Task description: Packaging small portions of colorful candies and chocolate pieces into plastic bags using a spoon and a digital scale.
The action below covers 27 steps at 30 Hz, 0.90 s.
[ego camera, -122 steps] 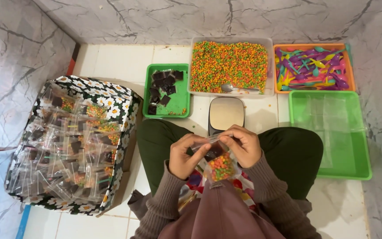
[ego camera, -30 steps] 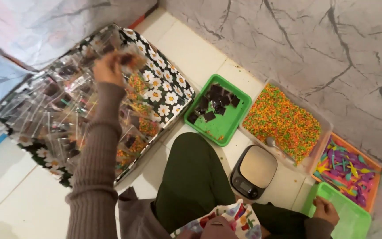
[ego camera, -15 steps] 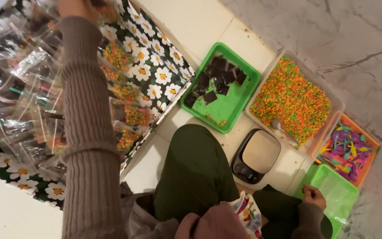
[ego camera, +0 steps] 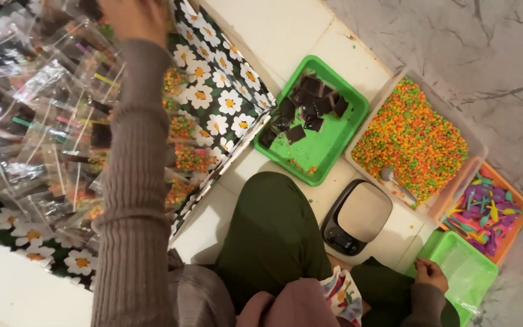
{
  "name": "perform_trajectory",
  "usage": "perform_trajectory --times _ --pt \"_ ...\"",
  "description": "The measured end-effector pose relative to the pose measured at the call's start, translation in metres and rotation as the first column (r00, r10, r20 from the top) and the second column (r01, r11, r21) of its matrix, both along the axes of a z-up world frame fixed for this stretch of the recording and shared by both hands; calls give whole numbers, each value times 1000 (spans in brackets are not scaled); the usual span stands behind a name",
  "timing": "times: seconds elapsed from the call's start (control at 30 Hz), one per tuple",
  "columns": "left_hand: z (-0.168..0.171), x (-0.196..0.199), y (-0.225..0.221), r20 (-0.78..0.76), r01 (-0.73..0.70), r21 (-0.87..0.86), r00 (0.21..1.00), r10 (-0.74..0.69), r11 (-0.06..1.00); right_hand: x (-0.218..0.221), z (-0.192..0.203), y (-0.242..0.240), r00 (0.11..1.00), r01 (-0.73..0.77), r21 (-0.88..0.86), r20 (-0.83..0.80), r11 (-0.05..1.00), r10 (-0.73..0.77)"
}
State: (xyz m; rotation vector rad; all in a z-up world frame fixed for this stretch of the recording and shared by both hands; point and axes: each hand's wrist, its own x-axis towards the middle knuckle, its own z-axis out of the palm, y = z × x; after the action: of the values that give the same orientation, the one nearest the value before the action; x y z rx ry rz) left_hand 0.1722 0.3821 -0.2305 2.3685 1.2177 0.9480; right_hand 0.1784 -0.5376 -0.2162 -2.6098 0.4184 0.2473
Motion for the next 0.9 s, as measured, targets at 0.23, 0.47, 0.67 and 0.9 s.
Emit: perform_trajectory --times 0.23,0.47,0.67,0.9 --pt "63 -30 -156 478 506 -26 764 -434 862 1 -9 4 1000 -17 66 16 998 16" --pt "111 -86 -325 451 802 -282 595 -666 526 3 -20 0 993 -86 91 83 992 79" --pt "90 -87 -395 309 809 -171 585 -750 562 11 -29 -32 957 -129 306 286 943 38" --pt "45 -76 -399 149 771 -265 626 -765 579 11 -10 -114 866 -80 487 466 870 -181"
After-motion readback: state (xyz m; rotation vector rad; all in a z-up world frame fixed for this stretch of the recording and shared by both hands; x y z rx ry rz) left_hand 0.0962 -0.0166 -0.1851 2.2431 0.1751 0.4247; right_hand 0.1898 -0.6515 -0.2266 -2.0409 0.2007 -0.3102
